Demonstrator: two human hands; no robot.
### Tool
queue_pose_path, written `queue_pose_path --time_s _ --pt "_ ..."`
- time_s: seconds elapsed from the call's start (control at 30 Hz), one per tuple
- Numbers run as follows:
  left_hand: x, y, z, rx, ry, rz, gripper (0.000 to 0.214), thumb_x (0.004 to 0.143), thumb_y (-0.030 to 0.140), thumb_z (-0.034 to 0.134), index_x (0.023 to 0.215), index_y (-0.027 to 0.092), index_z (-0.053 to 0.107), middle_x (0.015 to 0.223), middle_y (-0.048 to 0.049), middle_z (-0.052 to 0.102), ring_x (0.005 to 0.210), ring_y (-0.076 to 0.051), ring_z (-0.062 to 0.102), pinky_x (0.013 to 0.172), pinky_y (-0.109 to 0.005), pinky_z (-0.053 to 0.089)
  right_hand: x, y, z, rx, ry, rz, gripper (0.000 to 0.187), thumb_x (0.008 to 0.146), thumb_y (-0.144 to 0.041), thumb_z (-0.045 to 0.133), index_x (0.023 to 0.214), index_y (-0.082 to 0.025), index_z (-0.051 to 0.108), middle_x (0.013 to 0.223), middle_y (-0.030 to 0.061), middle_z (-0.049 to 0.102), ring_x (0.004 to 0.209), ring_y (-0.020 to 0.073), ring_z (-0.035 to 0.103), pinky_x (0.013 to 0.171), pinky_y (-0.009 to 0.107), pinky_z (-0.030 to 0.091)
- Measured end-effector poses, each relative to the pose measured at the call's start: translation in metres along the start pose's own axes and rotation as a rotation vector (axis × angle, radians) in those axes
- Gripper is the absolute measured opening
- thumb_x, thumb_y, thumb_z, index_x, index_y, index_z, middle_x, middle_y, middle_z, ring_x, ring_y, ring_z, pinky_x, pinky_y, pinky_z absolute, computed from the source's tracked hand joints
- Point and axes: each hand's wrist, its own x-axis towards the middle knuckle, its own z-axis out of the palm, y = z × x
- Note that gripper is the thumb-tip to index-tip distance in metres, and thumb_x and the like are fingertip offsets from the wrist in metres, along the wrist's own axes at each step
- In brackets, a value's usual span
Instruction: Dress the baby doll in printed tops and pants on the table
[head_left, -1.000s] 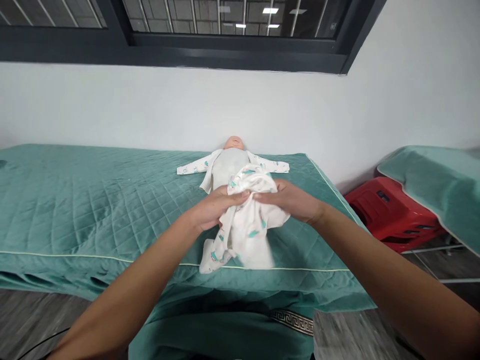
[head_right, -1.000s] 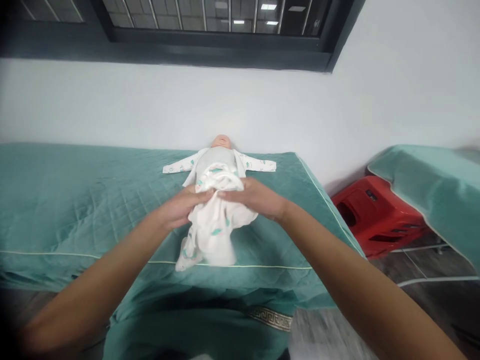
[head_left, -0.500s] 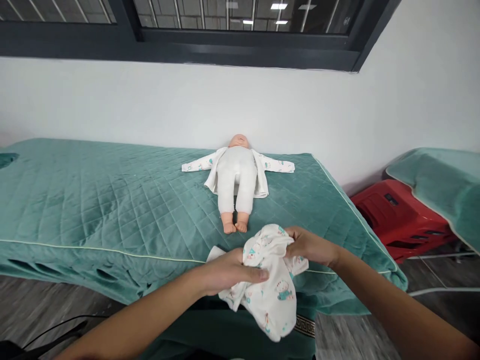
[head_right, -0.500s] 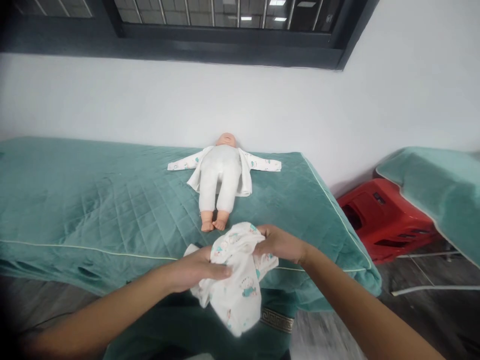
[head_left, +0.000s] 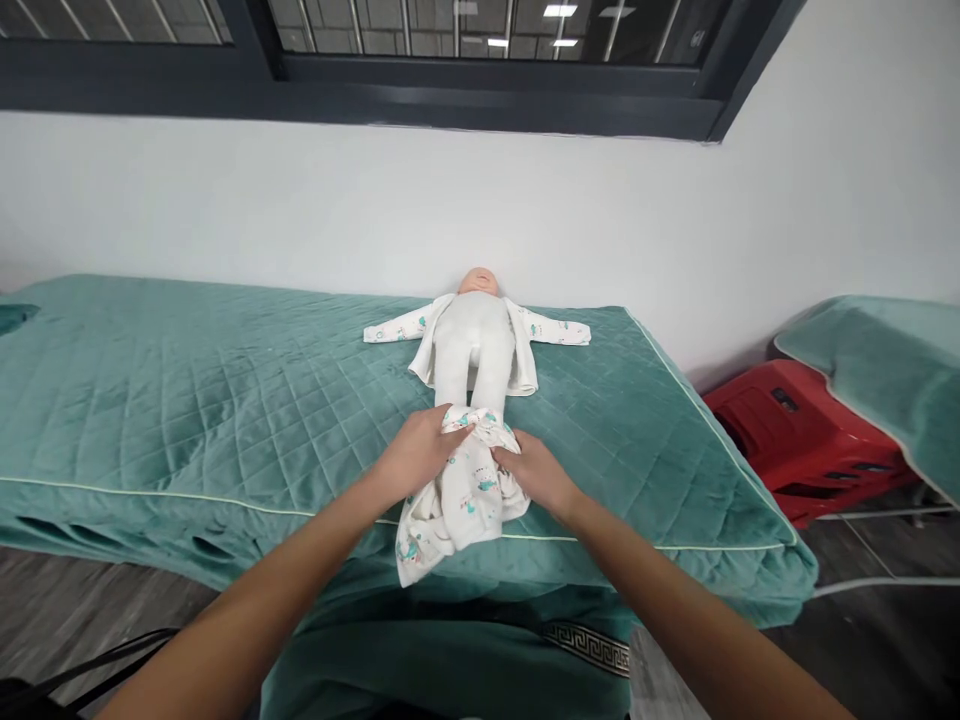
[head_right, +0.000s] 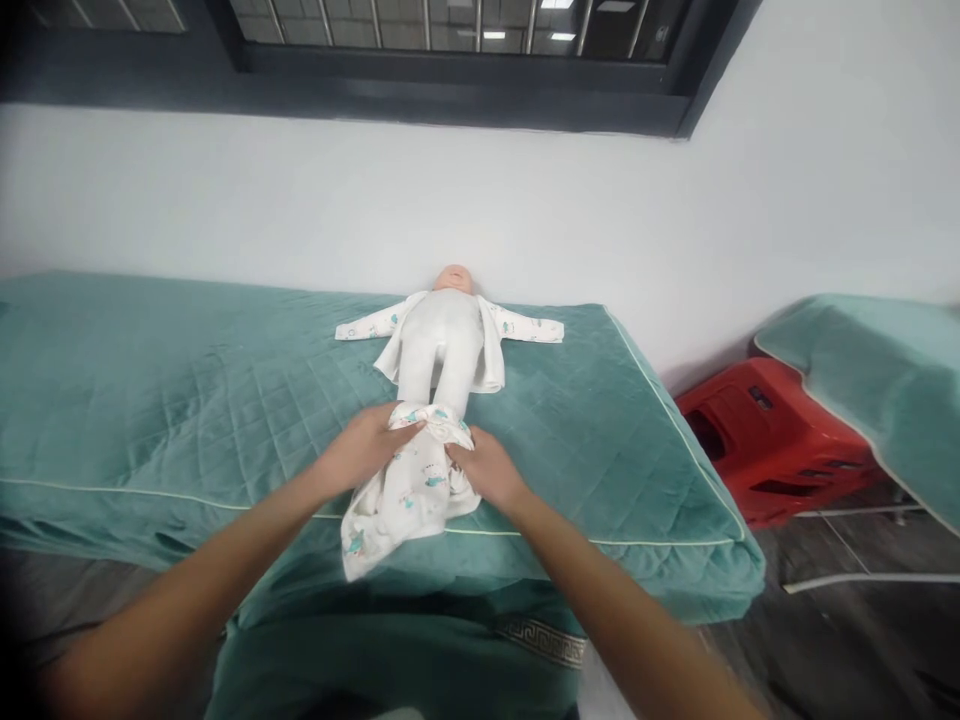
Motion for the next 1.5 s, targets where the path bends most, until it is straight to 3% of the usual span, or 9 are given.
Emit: queue_pose_path --time_s 0.13,0.3,0.43,0.57,0.67,0.83,1.07,1.27,1.5 --pt "0.008 0.002 0.002 0.224 -0.067 -0.003 0.031 0.093 0.042 0.051 0.089 0.016 0.067 0.095 -0.0129 0.075 0.085 -0.028 0.066 0.073 -0.034 0.044 0.004 0.007 0.009 -0.042 0.082 0.002 0.023 0.084 -0.039 0.057 0.091 -0.019 0.066 0.095 0.0070 0.073 0.091 0.0271 0.064 0.081 0.039 0.048" --pt "0.009 0.007 0.004 0.204 -0.152 0.063 0.032 0.093 0.042 0.051 0.098 0.017 0.069 0.099 -0.0118 0.076 0.087 -0.029 0.068 0.074 -0.034 0.046 -0.002 0.011 0.012 0.018 0.159 -0.055 0.030 0.086 -0.042 0.055 0.102 -0.019 0.066 0.104 0.0075 0.073 0.098 0.0271 0.063 0.088 0.039 0.048" --pt "0.011 0.015 -0.003 0.017 -0.204 0.067 0.032 0.091 0.044 0.057 0.097 0.017 0.072 0.105 -0.0093 0.077 0.095 -0.029 0.068 0.083 -0.034 0.048 -0.006 0.013 0.014 0.184 0.208 -0.109 0.037 0.084 -0.034 0.056 0.116 -0.020 0.068 0.118 0.0065 0.073 0.106 0.0266 0.063 0.097 0.039 0.048" --pt "0.016 0.021 -0.005 -0.296 -0.330 -0.044 0.034 0.087 0.047 0.068 0.102 0.017 0.073 0.108 -0.0074 0.076 0.102 -0.027 0.068 0.089 -0.033 0.050 0.000 0.015 0.016 0.380 0.302 -0.147 0.036 0.083 -0.037 0.060 0.114 -0.021 0.070 0.117 0.0050 0.074 0.111 0.0266 0.064 0.101 0.040 0.047" --pt "0.025 0.018 -0.002 -0.580 -0.377 -0.154 0.041 0.082 0.045 0.076 0.108 0.014 0.073 0.106 -0.0107 0.077 0.097 -0.024 0.070 0.085 -0.033 0.053 0.011 0.017 0.016 0.509 0.327 -0.167 0.034 0.081 -0.037 0.063 0.111 -0.021 0.071 0.114 0.0038 0.075 0.109 0.0249 0.066 0.098 0.037 0.049" --pt "0.043 0.008 0.000 -0.810 -0.321 -0.203 0.043 0.074 0.031 0.085 0.110 0.011 0.073 0.100 -0.0129 0.078 0.080 -0.020 0.071 0.074 -0.030 0.056 0.031 0.020 0.012 0.669 0.346 -0.165 0.033 0.079 -0.035 0.066 0.109 -0.023 0.070 0.108 0.0011 0.077 0.098 0.0215 0.069 0.089 0.034 0.054" --pt "0.064 0.014 0.001 -0.761 -0.182 -0.175 0.040 0.070 0.034 0.087 0.100 0.011 0.073 0.087 -0.0096 0.077 0.072 -0.018 0.070 0.069 -0.029 0.055 0.054 0.026 0.009 0.646 0.360 -0.234 0.039 0.080 -0.039 0.065 0.114 -0.022 0.067 0.117 0.0042 0.074 0.103 0.0225 0.068 0.093 0.036 0.053" --pt "0.082 0.018 0.005 -0.540 0.007 -0.017 0.038 0.071 0.041 0.083 0.095 0.015 0.072 0.088 -0.0060 0.075 0.077 -0.021 0.068 0.071 -0.030 0.051 0.077 0.026 -0.002 0.400 0.442 -0.262 0.031 0.083 -0.044 0.060 0.101 -0.020 0.065 0.101 0.0032 0.071 0.095 0.0217 0.062 0.088 0.035 0.050" --pt "0.115 0.006 0.003 -0.033 0.235 0.226 0.016 0.082 0.034 0.068 0.085 0.019 0.066 0.083 -0.0009 0.068 0.081 -0.020 0.060 0.075 -0.030 0.044 0.093 0.015 -0.015 0.220 0.500 -0.296 0.026 0.085 -0.044 0.056 0.094 -0.020 0.062 0.097 0.0017 0.067 0.092 0.0201 0.058 0.087 0.034 0.047"
